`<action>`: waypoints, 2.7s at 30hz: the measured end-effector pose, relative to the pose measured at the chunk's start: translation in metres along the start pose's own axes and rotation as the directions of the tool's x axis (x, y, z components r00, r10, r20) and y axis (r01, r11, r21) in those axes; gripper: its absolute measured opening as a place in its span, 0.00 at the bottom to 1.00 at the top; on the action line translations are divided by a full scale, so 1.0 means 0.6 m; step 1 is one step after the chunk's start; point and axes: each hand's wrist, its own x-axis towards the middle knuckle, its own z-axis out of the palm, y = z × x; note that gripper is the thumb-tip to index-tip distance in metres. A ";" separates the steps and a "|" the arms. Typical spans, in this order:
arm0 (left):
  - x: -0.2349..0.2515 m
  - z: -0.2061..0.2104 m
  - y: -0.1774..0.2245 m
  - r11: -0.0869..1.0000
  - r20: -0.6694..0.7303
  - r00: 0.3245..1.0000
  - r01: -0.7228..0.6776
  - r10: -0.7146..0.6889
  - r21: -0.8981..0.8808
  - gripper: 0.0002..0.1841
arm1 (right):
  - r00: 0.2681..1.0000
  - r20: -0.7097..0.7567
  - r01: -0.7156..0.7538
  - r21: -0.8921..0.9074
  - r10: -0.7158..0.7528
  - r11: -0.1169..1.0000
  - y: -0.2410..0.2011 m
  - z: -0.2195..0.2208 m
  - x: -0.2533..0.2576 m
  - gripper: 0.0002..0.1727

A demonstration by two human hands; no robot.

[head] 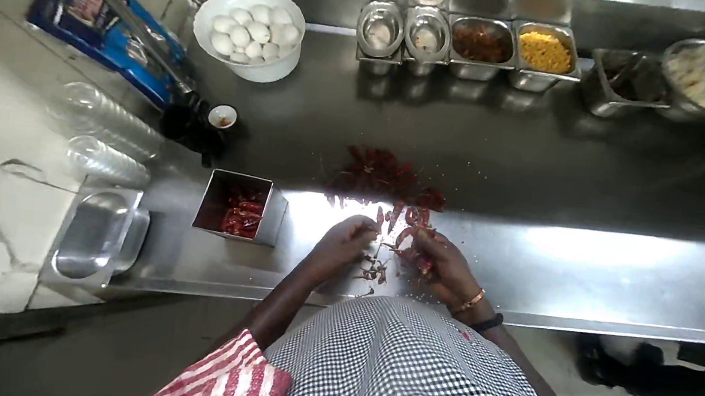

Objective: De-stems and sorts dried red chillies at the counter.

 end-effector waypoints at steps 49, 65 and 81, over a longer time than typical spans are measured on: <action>-0.259 -0.147 -0.012 0.925 -0.712 0.613 -0.084 0.342 0.372 0.16 | 0.726 0.573 0.672 -0.476 -0.380 0.568 -0.146 0.298 0.129 0.13; 0.022 -0.060 -0.045 0.532 -0.111 0.977 -0.002 0.180 0.847 0.08 | 0.847 0.203 0.272 -0.960 -0.492 0.073 -0.039 -0.006 0.063 0.13; -0.023 -0.030 -0.008 0.990 -0.160 0.986 0.028 -0.050 -0.137 0.24 | 0.965 0.164 0.263 -0.607 -0.205 0.750 -0.081 0.034 0.052 0.17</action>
